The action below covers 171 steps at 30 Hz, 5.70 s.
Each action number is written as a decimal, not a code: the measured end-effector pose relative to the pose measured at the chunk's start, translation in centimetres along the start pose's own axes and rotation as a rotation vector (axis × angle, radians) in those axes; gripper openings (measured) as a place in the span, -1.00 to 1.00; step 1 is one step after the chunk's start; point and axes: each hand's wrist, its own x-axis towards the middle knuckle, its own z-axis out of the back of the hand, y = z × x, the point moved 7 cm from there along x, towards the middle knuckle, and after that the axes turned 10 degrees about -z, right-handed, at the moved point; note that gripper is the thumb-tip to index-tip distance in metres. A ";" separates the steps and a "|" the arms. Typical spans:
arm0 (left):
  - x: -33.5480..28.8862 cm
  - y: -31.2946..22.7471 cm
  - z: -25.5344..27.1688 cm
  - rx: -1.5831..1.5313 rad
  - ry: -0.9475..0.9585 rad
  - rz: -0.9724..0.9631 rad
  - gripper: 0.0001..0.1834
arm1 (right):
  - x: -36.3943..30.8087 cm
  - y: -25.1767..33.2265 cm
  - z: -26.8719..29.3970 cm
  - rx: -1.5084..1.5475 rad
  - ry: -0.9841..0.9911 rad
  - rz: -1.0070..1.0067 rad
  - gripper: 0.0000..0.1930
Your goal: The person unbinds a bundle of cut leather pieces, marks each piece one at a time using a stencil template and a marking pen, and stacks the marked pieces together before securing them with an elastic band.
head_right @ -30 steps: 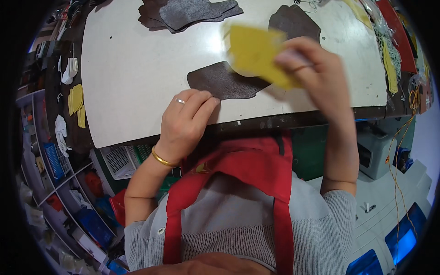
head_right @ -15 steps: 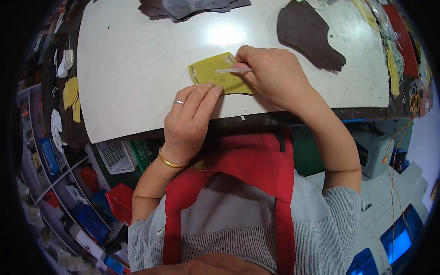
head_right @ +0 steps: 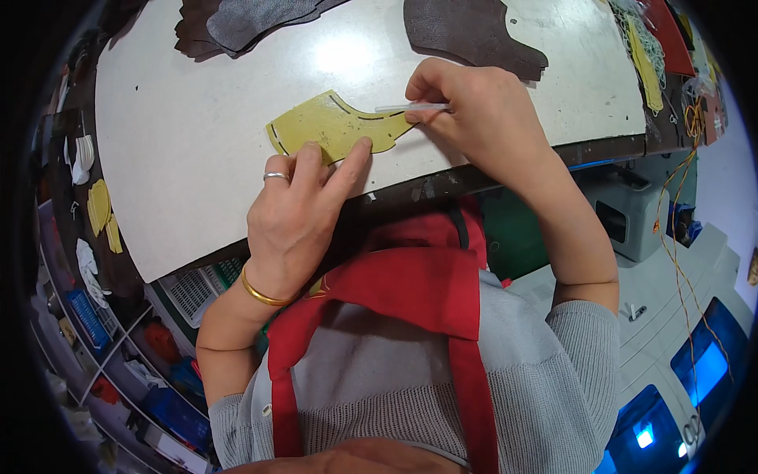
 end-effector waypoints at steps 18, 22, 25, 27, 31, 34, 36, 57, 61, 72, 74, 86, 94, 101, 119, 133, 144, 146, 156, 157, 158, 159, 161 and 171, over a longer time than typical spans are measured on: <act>-0.3 -2.9 -1.4 -0.007 -0.207 -0.004 -0.56 | 3.7 13.2 -6.7 -0.121 0.299 0.639 -0.77; 0.4 -2.5 -0.9 0.004 -0.223 0.031 -0.61 | 5.7 12.4 -5.0 -0.108 -0.004 0.620 -0.74; 0.8 -2.5 -1.0 0.044 -0.189 0.021 -0.63 | 5.7 8.7 -2.9 0.029 0.082 0.354 -0.70; 1.3 -2.7 -1.0 0.108 -0.188 0.020 -0.64 | 5.2 5.9 -1.3 0.347 0.105 0.240 -0.65; 2.1 -3.2 -1.4 0.146 -0.096 0.046 -0.66 | 4.3 5.3 -2.1 0.150 0.116 0.283 -0.59; 2.6 -3.2 -1.2 0.141 -0.072 0.031 -0.66 | 3.9 5.6 -2.3 -0.008 0.040 0.360 -0.63; 2.6 -3.2 -1.2 0.142 -0.055 0.025 -0.66 | 3.0 5.6 -2.0 -0.146 0.018 0.400 -0.70; 4.2 3.6 0.6 -0.128 -0.391 -0.071 -0.74 | 2.0 -0.2 1.7 0.264 0.058 0.023 -0.73; 5.3 10.9 -0.4 0.254 -0.551 0.030 -0.84 | 2.2 -5.8 6.8 0.020 -0.123 -0.295 -0.73; -2.4 1.8 0.6 -0.268 -0.301 -0.040 -0.73 | 0.5 0.4 0.5 0.472 0.087 -0.065 -0.83; -3.1 2.0 0.5 -0.289 -0.356 -0.020 -0.73 | 0.5 2.0 -1.3 0.451 0.203 -0.110 -0.88; -3.9 2.1 0.2 -0.304 -0.411 0.058 -0.70 | 0.5 3.5 -3.9 0.171 0.168 0.067 -0.75; -1.7 1.0 0.0 -0.086 -0.077 0.010 -0.58 | 0.8 0.1 -1.3 0.270 0.209 -0.129 -0.79; -1.0 -0.1 -0.2 -0.041 -0.067 -0.075 -0.52 | -1.4 0.4 -0.7 0.049 -0.016 -0.010 -0.77; -1.4 -3.2 -1.5 -0.041 -0.193 -0.004 -0.59 | 3.1 13.3 -7.8 -0.208 0.407 0.576 -0.77; 1.0 -2.9 -0.7 0.142 -0.174 0.006 -0.66 | 3.1 5.7 -2.5 0.135 -0.005 0.325 -0.67; 1.4 -2.7 -0.9 0.166 -0.102 0.009 -0.63 | -2.2 2.7 0.8 -0.148 -0.103 0.313 -0.79; 1.6 -2.6 -1.1 0.203 -0.013 0.016 -0.60 | -3.1 1.2 0.6 -0.103 -0.074 0.138 -0.75; 1.4 -0.9 0.1 0.003 -0.166 -0.013 -0.73 | 0.9 4.8 -2.4 -0.223 0.136 0.183 -0.77; 1.5 -0.3 0.1 0.018 -0.175 -0.004 -0.73 | 0.9 4.7 -2.0 -0.228 0.128 0.201 -0.77; 1.8 0.0 0.3 -0.030 -0.244 -0.070 -0.74 | 0.9 4.5 -1.3 -0.091 0.129 0.208 -0.80; 2.1 0.5 0.5 -0.081 -0.314 -0.136 -0.74 | 1.0 4.0 -0.6 0.043 0.134 0.214 -0.82; 3.6 3.8 0.8 -0.052 -0.347 -0.049 -0.71 | 1.7 -0.6 2.0 0.358 0.105 -0.087 -0.77; 0.2 3.5 -0.1 -0.235 -0.144 -0.098 -0.72 | -0.5 -2.9 5.7 0.513 -0.208 -0.113 -0.77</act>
